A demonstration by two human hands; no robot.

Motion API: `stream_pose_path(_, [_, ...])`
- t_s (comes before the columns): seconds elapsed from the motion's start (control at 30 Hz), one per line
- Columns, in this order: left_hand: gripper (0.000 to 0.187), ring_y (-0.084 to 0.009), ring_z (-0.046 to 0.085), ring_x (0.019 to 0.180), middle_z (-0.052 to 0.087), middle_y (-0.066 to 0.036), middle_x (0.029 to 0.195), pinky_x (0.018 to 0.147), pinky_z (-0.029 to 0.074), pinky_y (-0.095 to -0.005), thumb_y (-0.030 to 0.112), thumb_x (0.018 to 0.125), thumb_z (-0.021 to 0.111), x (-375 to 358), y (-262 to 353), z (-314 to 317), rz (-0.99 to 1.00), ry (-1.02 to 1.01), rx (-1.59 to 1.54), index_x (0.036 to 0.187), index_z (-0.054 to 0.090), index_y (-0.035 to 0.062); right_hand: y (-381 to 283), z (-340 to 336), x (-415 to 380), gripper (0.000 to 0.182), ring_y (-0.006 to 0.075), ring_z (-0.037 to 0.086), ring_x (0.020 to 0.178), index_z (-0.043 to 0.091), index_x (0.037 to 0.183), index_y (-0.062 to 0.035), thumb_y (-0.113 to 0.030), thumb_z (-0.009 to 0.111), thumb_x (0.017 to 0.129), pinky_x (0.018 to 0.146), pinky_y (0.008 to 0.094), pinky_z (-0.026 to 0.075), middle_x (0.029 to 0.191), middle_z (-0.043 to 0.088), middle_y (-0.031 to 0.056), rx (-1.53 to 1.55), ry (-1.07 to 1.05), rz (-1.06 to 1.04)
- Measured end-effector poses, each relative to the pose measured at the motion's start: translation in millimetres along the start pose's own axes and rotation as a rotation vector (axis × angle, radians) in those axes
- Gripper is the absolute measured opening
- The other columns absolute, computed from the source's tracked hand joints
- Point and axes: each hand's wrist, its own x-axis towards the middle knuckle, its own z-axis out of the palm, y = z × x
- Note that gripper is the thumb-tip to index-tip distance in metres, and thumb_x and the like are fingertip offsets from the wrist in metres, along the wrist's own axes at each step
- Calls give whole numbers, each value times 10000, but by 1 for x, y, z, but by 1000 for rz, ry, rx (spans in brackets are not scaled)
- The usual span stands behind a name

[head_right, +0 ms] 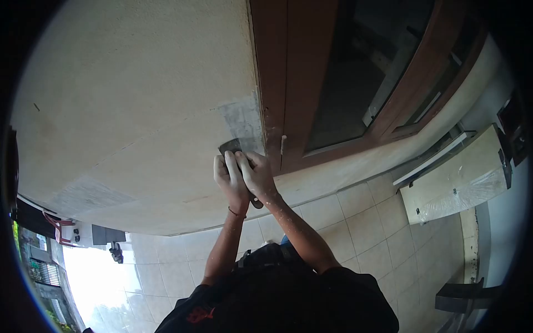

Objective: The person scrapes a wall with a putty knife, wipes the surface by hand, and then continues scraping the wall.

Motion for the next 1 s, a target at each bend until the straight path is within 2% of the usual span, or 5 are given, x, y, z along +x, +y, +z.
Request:
stream_pose_path(0.17, [330,-46,353,672,389,33,688,550,325,-254,166,1031,511,1,-45,2,-24,-17,-18,746,393,49,41,0,3,338,68,408,600,507,708,18,-164,559,988,517,302,354,583,474,30,30,-15,6])
stream_pose_path(0.33, [328,-49,340,690,381,32,701,558,316,-251,166,1037,500,22,0,8,5,-55,-135,751,397,42,-10,7,22,337,44,395,629,505,709,3,-156,532,1005,533,276,361,615,477,-15,141,-21,32])
stream_pose_path(0.7, [358,-75,322,665,362,10,673,549,319,-287,188,1030,513,10,16,2,-5,-53,-35,735,387,28,-12,6,8,286,73,430,636,525,770,29,-158,554,985,556,294,381,621,479,29,121,5,-9])
stream_pose_path(0.87, [328,-77,332,658,388,-12,654,536,327,-289,153,1014,532,-19,-51,1,-6,-113,170,744,409,12,67,-11,-24,299,58,447,665,531,744,-1,-147,526,1005,571,279,386,670,510,-13,167,59,122])
stream_pose_path(1.0, [320,-63,328,657,385,2,653,529,318,-274,148,1013,533,-5,-16,19,0,-163,91,747,417,14,29,-23,-4,305,50,442,676,528,736,-9,-142,520,1010,577,268,382,687,511,-27,161,90,82])
